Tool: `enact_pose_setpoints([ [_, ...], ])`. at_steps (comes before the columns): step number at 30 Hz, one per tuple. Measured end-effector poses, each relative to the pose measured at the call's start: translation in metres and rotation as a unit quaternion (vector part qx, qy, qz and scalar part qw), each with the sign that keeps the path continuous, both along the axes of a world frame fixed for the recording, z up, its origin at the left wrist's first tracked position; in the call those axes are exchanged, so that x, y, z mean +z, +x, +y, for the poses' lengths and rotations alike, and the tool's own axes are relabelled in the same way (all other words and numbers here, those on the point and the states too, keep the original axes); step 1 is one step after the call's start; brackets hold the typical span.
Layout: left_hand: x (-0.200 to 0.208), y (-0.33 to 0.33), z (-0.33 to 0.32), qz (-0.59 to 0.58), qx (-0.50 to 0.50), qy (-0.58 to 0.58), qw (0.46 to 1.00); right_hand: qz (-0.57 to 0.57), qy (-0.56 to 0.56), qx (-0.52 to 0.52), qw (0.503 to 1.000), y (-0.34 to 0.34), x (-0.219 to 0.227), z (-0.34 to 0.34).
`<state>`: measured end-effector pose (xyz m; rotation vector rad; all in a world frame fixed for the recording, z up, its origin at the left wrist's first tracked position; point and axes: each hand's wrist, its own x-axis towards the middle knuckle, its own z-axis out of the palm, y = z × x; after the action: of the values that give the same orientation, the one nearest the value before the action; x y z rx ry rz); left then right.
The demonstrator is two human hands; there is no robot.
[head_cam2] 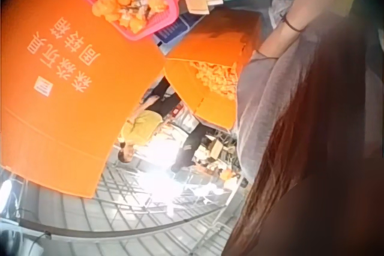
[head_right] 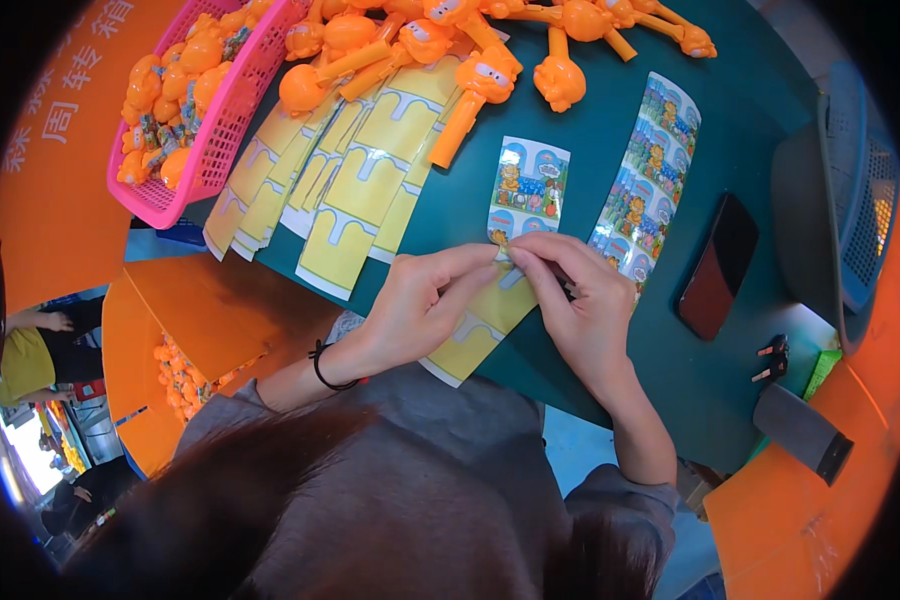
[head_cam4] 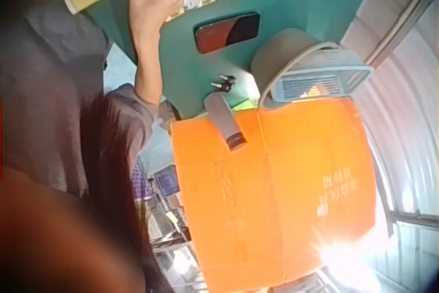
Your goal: Packaging orange toy figurines into plastic sleeves.
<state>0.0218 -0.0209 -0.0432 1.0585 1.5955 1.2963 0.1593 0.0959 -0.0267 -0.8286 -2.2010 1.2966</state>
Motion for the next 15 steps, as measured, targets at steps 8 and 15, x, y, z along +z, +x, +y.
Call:
enact_pose_setpoints([
  [8,0.025,-0.021,-0.002,0.227,0.027,0.069,0.971,-0.016,-0.045,-0.013,0.999,-0.001,-0.005,0.004],
  [15,0.001,-0.036,0.021,0.281,-0.073,0.066,0.955,0.004,-0.029,0.012,0.999,-0.003,-0.008,0.006],
])
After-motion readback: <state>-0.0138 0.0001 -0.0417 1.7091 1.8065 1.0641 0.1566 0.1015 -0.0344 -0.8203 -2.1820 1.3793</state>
